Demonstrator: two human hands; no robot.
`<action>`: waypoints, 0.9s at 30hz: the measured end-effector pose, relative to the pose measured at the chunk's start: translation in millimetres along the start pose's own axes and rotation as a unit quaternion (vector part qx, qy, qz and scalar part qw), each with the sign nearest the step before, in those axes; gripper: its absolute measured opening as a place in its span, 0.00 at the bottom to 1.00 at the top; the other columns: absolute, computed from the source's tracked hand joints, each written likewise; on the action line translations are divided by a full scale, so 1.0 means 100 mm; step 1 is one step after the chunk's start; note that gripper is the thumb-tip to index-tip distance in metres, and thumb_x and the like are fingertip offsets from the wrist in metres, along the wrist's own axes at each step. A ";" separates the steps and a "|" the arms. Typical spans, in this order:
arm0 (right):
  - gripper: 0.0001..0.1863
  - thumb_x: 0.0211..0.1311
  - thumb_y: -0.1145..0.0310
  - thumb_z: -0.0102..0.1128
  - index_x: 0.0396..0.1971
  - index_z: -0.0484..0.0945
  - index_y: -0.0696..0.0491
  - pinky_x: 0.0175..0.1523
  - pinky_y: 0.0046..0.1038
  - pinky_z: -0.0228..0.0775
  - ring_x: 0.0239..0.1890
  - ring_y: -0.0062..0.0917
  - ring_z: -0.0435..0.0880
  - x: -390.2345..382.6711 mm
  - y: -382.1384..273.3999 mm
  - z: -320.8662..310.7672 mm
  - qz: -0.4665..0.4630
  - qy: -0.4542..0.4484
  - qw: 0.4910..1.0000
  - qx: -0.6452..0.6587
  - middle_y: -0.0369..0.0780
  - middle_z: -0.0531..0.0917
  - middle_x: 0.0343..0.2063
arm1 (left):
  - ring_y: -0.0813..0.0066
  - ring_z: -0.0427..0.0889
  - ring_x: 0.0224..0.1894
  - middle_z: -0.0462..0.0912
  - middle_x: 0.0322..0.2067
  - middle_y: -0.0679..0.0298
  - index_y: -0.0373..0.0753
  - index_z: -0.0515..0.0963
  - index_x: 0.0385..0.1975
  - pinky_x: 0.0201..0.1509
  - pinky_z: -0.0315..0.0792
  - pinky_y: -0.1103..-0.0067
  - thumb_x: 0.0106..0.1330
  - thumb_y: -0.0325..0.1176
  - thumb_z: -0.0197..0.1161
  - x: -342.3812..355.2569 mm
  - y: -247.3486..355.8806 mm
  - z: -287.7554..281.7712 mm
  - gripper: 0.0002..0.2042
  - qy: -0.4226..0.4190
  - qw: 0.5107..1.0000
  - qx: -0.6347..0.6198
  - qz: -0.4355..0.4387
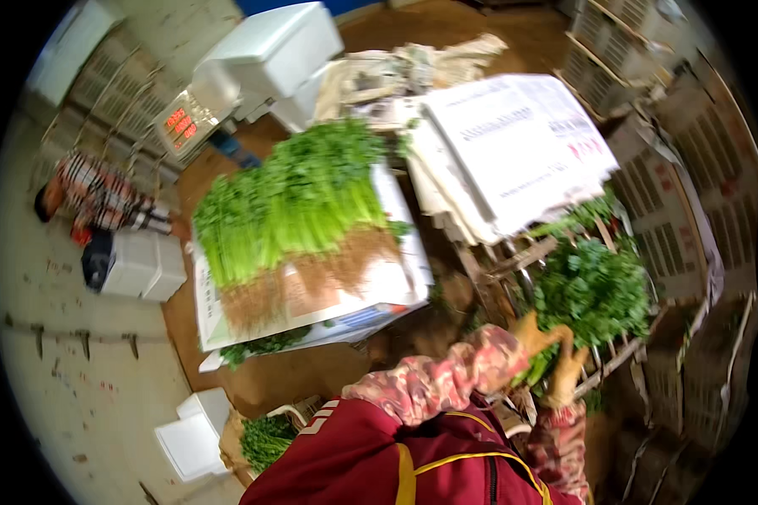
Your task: The person sorts and bundles leafy green vegetables, placing them into a basket and arranging them on a table. They also handle newspapers, folding and placing them on the table.
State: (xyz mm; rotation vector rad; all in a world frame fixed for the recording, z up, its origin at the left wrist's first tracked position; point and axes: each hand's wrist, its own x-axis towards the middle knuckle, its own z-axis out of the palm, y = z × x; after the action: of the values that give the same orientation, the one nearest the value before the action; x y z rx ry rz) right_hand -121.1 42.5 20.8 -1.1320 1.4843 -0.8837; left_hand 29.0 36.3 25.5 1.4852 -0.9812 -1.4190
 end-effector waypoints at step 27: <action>0.41 0.59 0.41 0.55 0.52 0.71 0.70 0.57 0.36 0.68 0.51 0.48 0.78 -2.50 -1.27 6.54 -0.296 -0.587 0.620 -0.429 0.60 0.78 0.47 | 0.55 0.57 0.68 0.56 0.65 0.43 0.24 0.49 0.66 0.70 0.59 0.67 0.72 0.37 0.49 -3.44 -1.36 -6.08 0.30 0.564 0.819 -0.074 -0.074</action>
State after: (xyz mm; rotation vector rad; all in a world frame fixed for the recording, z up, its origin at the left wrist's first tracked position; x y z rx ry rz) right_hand 552.5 264.0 77.1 -2.3353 0.2572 0.4148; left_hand 616.4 438.1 20.4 1.8854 0.0034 -0.4451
